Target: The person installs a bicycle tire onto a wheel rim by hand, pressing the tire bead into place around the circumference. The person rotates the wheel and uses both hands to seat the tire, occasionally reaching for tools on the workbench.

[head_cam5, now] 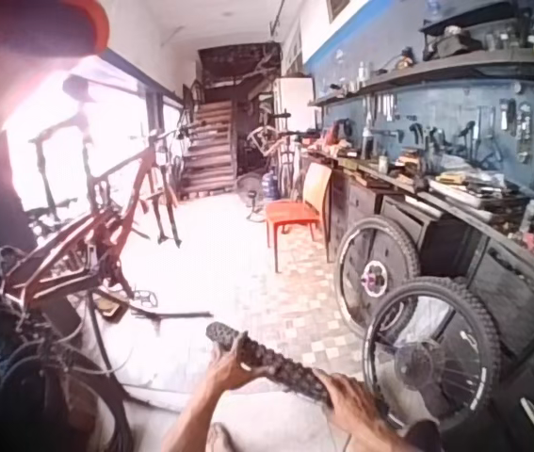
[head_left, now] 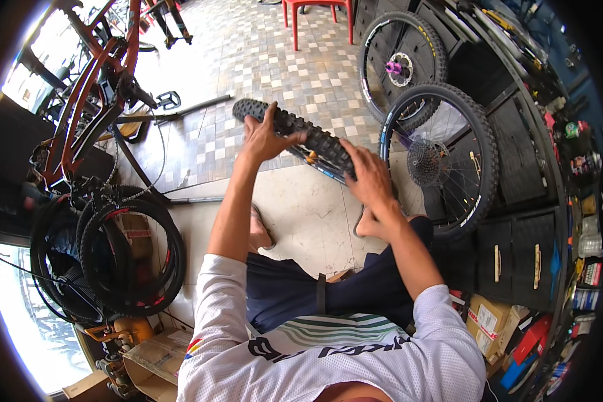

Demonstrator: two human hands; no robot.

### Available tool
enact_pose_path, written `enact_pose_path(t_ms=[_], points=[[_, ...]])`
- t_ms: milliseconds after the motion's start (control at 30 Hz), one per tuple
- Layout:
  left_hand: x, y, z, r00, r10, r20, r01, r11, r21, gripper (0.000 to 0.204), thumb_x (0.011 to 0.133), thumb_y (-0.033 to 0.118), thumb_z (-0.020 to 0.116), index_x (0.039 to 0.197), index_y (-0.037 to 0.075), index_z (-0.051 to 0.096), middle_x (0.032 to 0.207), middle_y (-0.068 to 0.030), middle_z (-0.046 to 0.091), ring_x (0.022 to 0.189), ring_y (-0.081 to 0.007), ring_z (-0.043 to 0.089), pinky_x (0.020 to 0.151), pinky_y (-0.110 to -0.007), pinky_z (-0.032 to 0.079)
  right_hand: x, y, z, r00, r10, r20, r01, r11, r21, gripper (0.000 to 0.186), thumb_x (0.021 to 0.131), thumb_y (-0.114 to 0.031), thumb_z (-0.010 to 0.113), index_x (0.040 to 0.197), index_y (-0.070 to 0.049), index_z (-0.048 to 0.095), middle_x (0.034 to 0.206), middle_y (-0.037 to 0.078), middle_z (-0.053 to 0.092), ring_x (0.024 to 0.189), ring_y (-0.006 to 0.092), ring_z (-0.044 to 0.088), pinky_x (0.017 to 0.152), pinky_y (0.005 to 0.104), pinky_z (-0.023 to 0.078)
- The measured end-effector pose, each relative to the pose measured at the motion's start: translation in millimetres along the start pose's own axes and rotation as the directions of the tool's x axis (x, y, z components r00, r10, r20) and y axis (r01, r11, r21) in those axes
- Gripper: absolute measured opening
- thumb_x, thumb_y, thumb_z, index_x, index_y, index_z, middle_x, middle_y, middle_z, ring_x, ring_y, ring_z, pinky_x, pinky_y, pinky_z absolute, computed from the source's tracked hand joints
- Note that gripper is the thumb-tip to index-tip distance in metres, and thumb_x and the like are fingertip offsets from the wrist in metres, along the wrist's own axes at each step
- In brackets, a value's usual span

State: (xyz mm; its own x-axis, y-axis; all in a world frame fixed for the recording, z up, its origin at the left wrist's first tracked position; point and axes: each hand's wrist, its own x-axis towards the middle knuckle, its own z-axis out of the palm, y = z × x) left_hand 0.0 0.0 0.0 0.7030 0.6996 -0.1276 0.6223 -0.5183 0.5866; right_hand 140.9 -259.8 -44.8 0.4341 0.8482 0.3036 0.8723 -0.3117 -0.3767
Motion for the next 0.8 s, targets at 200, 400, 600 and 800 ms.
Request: enact_pose_path(t_ms=[200,400,600,800], points=[[-34,-13,-5,0.922,0.386,-0.037,-0.341,0.853,0.396,0.103,0.060,0.049,0.098,0.149,0.021,0.055,0.143,-0.0179,0.047,0.138,-0.0404,0.042,0.111,-0.058,0.036,23,49,-37,0.977,-0.038,0.209,0.022,0.997,0.078,0.082,0.077,-0.037,0.087,0.148,-0.015,0.052,0.132,0.016,0.060,0.129,0.0373,0.055,0.110,0.0482,0.043],[-79,-22,22,0.833,0.486,0.266,-0.541,0.814,0.209,0.077,0.066,0.040,0.095,0.129,0.011,0.061,0.126,-0.0121,0.060,0.123,-0.0355,0.058,0.104,-0.049,0.047,14,46,-53,0.890,-0.207,0.406,0.083,0.949,0.303,0.080,0.081,-0.062,0.081,0.137,-0.007,0.065,0.136,0.018,0.060,0.132,0.0371,0.053,0.112,0.0481,0.042],[-92,-18,50,0.792,0.570,0.218,-0.608,0.769,0.199,0.075,0.078,0.059,0.081,0.130,0.008,0.063,0.128,-0.0147,0.060,0.128,-0.0373,0.052,0.105,-0.059,0.041,7,26,-40,0.871,-0.253,0.422,0.143,0.951,0.275,0.053,0.091,-0.045,0.075,0.126,-0.005,0.072,0.116,0.019,0.067,0.116,0.0395,0.061,0.099,0.0470,0.049],[-98,-41,57,0.847,0.477,0.235,-0.508,0.856,0.093,0.055,0.095,0.053,0.068,0.129,0.010,0.065,0.122,-0.0135,0.061,0.125,-0.0365,0.054,0.100,-0.059,0.041,11,-2,-26,0.834,-0.220,0.506,0.116,0.967,0.229,0.055,0.089,-0.041,0.079,0.125,-0.001,0.070,0.114,0.020,0.067,0.116,0.0408,0.061,0.098,0.0489,0.049]])
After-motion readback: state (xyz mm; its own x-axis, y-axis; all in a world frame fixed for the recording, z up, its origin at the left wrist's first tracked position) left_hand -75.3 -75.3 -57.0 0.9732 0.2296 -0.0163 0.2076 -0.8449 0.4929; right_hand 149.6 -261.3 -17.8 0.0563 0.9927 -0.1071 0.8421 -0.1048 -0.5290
